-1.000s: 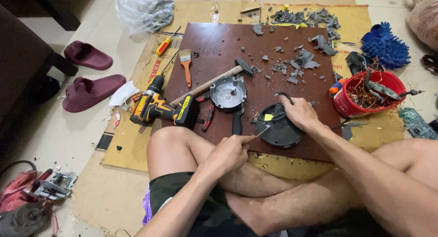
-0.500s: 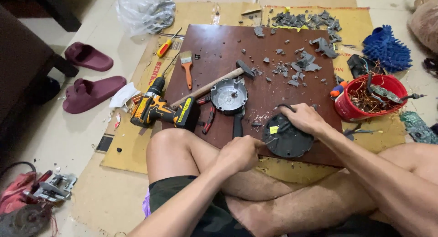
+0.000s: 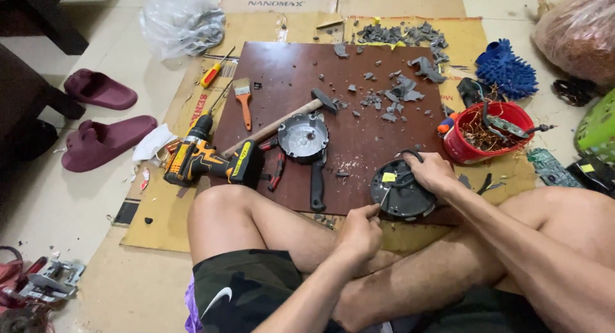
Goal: Disassembling a circular plastic electronic housing using a knife and screwdriver to access and remove internal components.
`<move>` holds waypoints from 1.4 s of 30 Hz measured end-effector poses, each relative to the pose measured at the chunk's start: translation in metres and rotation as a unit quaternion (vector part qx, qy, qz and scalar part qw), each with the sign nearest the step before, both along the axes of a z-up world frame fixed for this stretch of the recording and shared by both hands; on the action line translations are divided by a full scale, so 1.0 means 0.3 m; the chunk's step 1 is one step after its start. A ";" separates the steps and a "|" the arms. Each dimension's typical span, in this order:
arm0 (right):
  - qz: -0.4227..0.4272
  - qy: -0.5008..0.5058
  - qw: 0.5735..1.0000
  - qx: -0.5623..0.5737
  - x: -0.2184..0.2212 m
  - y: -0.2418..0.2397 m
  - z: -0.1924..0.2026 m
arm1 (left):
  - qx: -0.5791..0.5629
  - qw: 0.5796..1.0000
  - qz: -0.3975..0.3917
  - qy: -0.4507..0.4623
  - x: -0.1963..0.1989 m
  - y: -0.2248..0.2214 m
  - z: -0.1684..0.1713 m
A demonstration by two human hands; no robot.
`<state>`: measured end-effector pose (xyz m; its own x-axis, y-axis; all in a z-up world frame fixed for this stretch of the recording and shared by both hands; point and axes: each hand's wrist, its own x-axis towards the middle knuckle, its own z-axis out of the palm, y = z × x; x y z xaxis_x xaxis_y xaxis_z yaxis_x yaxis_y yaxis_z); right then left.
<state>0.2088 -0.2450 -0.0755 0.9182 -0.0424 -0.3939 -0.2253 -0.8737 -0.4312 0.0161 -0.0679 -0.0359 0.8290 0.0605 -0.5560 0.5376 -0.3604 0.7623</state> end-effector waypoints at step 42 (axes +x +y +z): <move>0.034 -0.146 0.984 0.093 -0.250 0.085 0.107 | 0.174 0.964 -0.202 -0.017 -0.042 0.232 0.341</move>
<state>0.1339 -0.2195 -0.0433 0.9916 0.0708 -0.1080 -0.0120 -0.7819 -0.6233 0.0035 0.0018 0.0664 0.8417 -0.0928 -0.5320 0.2763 -0.7723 0.5720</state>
